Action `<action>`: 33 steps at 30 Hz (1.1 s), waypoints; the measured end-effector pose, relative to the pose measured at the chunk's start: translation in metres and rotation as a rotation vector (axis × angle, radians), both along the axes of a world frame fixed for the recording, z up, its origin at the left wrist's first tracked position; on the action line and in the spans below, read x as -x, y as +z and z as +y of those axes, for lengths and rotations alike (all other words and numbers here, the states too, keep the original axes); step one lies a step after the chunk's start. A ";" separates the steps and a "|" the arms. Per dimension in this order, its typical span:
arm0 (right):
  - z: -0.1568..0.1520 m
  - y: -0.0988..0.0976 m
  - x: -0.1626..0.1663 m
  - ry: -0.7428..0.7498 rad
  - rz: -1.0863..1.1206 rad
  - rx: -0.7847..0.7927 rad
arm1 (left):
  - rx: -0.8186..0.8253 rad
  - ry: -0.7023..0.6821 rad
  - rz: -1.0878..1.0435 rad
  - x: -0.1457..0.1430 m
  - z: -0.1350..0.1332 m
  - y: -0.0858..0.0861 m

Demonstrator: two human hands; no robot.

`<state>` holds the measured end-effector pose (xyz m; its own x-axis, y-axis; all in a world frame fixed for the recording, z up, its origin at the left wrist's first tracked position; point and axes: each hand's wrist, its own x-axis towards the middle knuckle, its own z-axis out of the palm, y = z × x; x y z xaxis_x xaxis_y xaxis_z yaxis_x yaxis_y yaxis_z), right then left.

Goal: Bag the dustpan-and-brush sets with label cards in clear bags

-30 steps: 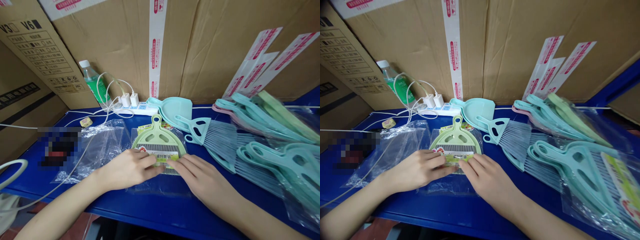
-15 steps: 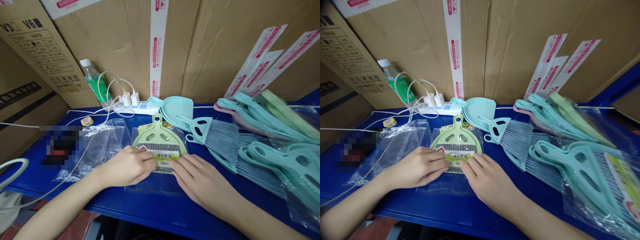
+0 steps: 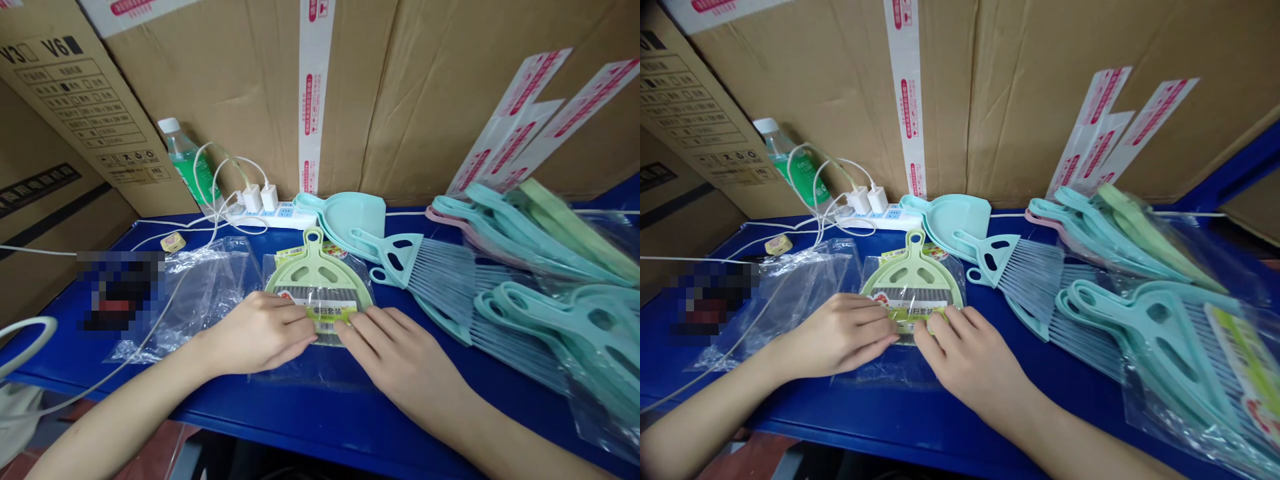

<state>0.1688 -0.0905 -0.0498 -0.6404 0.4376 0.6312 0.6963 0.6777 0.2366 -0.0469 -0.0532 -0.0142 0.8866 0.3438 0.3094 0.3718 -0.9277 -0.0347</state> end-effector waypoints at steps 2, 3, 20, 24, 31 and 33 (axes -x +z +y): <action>-0.001 0.002 0.000 -0.004 -0.001 -0.012 | -0.003 0.001 -0.001 0.001 0.000 0.001; -0.001 0.002 0.000 -0.006 0.000 -0.009 | 0.001 0.003 0.005 0.001 0.001 0.001; 0.001 0.002 -0.021 0.107 -0.024 0.272 | 0.427 0.145 0.392 0.015 0.003 0.022; 0.002 -0.002 -0.024 0.176 0.062 0.416 | 0.472 0.156 0.379 0.019 0.003 0.023; 0.004 -0.002 -0.027 0.202 0.071 0.495 | 0.485 0.167 0.343 0.022 0.004 0.024; 0.003 -0.001 -0.027 0.183 0.058 0.471 | 0.469 0.163 0.349 0.022 0.004 0.024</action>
